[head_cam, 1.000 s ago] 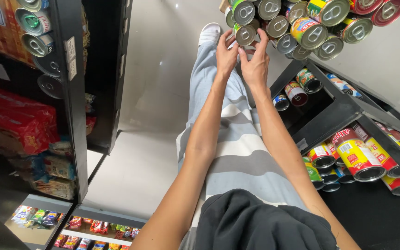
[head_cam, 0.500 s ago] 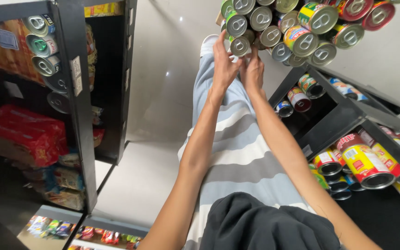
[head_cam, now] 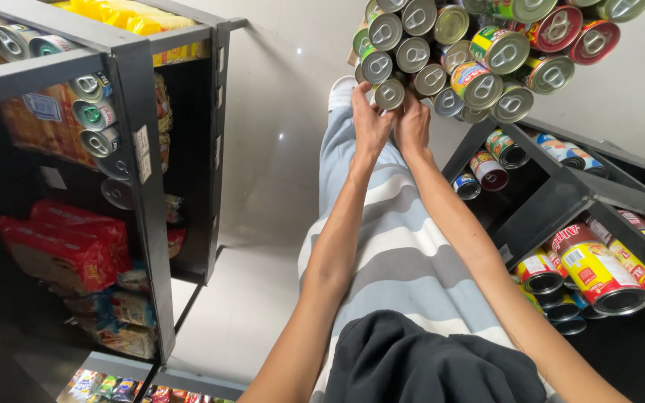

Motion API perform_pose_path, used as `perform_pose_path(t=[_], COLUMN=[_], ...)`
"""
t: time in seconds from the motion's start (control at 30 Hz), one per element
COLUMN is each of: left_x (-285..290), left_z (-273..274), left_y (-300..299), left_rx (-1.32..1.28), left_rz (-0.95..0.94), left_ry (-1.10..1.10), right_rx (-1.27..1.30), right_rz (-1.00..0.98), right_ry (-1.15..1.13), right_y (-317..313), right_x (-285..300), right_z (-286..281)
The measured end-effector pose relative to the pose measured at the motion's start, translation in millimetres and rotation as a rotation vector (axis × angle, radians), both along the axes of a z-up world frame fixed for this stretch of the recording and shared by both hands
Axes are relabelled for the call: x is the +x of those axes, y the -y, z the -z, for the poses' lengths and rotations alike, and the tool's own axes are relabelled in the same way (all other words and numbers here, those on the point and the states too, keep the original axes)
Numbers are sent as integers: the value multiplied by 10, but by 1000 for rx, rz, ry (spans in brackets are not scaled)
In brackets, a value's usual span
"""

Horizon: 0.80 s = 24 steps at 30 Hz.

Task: Stocking canned goods from a cart onto a store shelf.

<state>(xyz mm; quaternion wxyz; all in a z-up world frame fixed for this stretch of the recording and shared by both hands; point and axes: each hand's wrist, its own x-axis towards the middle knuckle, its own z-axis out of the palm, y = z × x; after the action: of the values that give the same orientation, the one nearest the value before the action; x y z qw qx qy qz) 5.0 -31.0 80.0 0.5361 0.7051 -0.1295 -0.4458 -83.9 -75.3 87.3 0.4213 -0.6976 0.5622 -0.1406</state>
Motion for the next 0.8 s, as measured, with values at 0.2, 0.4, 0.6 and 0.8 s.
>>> perform_pose_path(t=[0.2, 0.4, 0.6, 0.8], left_x=[41, 87, 294, 765], left_z=[-5, -99, -657, -1860], left_y=[-100, -375, -910, -1395], left_rx=[100, 179, 119, 89], left_rz=[11, 46, 116, 95], left_ry=[44, 129, 312, 571], right_rx=[57, 142, 165, 126], right_rz=[76, 129, 37, -235], right_ry=[80, 87, 114, 205], right_y=[-129, -392, -525, -427], right_x=[-110, -389, -367, 39], right_z=[-180, -394, -970, -1856])
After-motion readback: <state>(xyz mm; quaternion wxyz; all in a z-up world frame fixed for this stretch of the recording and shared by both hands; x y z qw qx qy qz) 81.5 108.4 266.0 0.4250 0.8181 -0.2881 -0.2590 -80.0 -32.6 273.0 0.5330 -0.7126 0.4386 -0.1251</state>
